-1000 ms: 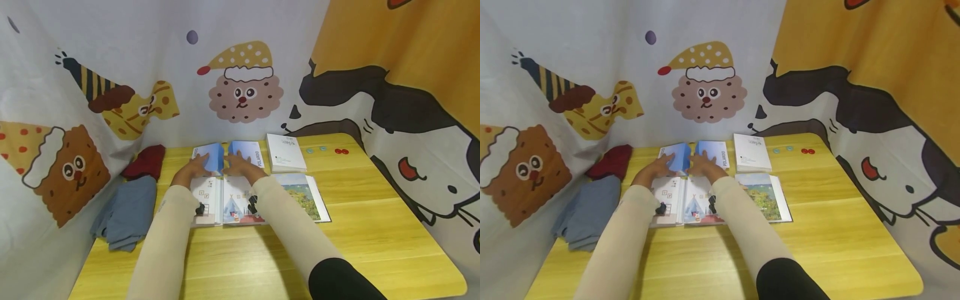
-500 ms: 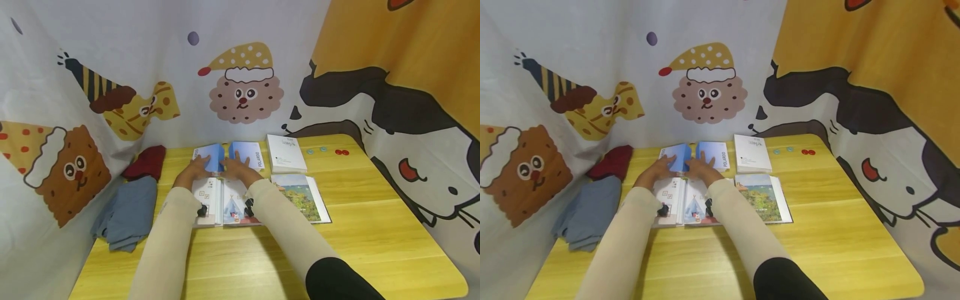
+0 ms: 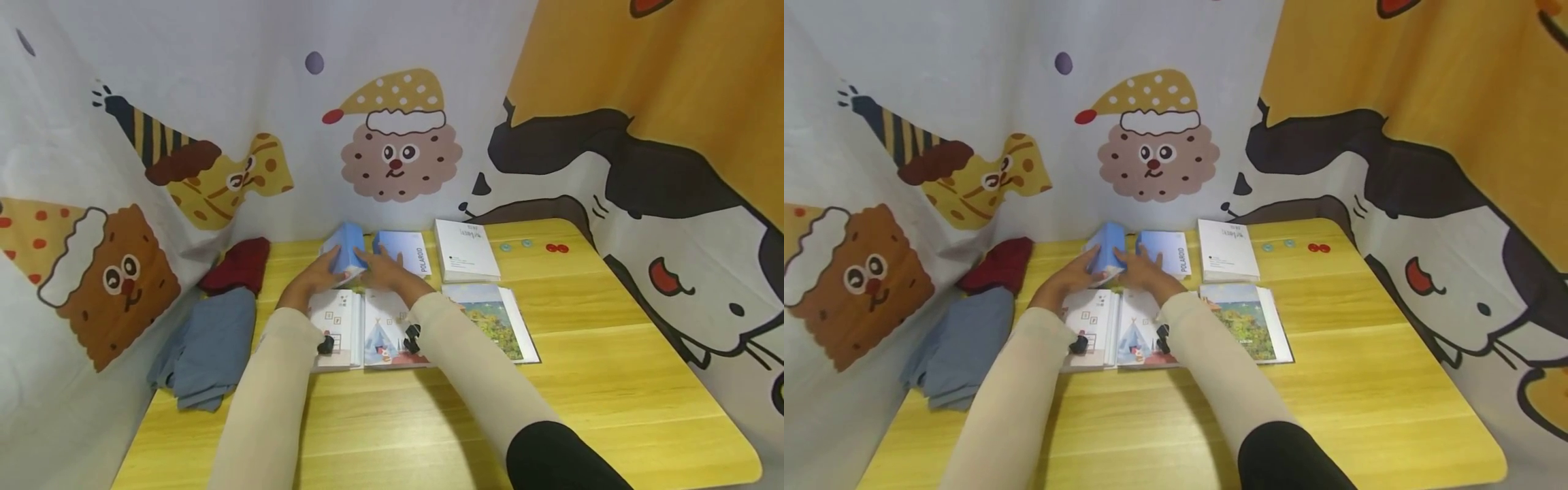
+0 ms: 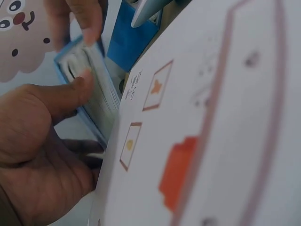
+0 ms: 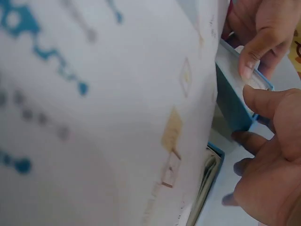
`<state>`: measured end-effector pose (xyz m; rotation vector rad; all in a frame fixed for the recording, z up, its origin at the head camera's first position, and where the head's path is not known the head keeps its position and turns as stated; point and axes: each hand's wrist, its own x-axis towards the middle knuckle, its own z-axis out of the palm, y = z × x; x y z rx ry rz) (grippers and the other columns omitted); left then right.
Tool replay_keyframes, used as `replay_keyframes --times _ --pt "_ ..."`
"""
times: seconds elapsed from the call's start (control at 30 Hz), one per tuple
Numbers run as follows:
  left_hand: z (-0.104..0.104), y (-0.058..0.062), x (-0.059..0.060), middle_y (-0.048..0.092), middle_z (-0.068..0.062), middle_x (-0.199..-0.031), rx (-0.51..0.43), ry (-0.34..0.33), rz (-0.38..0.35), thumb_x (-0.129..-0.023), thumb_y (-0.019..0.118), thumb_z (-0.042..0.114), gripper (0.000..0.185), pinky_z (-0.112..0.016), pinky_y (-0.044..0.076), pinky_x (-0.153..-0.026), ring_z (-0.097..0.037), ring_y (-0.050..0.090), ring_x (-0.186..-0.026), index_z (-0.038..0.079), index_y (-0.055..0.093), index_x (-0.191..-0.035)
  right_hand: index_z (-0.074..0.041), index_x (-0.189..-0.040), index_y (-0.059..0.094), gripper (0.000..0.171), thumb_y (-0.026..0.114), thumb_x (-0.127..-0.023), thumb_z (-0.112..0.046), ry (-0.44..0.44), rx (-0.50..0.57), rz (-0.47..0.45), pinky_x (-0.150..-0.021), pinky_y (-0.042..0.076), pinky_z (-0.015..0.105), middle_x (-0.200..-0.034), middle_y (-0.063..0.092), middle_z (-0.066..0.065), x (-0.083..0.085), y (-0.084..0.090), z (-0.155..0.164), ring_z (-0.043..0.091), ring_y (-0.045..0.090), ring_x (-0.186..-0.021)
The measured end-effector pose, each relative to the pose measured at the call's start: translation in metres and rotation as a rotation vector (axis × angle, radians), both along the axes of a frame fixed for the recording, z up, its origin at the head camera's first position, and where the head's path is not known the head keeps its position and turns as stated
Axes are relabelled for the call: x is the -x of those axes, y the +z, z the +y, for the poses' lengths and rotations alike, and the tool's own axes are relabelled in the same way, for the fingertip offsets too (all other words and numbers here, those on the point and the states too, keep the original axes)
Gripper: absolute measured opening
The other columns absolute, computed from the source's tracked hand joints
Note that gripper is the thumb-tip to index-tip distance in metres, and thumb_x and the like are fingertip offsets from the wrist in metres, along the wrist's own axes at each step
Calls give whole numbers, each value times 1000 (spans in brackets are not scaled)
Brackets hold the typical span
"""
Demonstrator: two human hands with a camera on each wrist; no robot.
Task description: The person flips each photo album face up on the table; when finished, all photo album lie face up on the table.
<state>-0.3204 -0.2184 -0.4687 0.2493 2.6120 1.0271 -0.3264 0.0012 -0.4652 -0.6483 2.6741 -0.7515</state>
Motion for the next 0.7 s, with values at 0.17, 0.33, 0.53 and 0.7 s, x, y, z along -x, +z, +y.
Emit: replay_keyframes --times 0.17,0.33,0.53,0.7 --pt "3 2 -3 -2 -16 -185 -56 28 -7 -114 59 27 92 -64 5 -138 -47 2 -171 26 -8 -177 -31 -176 20 76 59 -111 -24 19 125 32 -135 16 70 -180 20 27 -2 4 2 51 15 -168" --pt "7 4 -3 5 -20 -185 -165 21 54 -113 59 12 99 -64 26 -134 -48 16 -169 33 -14 -175 -36 -176 19 78 60 -112 -20 11 228 34 -135 25 62 -183 23 12 -3 4 3 43 26 -168" --pt "3 -2 0 12 -25 -182 -244 111 126 -105 67 2 110 -64 33 -131 -53 25 -165 29 -13 -176 -32 -177 18 80 62 -111 -16 39 292 50 -135 24 63 -182 27 6 -4 4 1 43 31 -166" --pt "-3 -5 2 17 -28 -181 -215 185 162 -100 74 2 114 -64 22 -136 -53 27 -164 21 -8 -177 -21 -176 25 72 60 -113 -26 105 108 92 -135 9 73 -180 30 15 -1 0 0 43 20 -170"
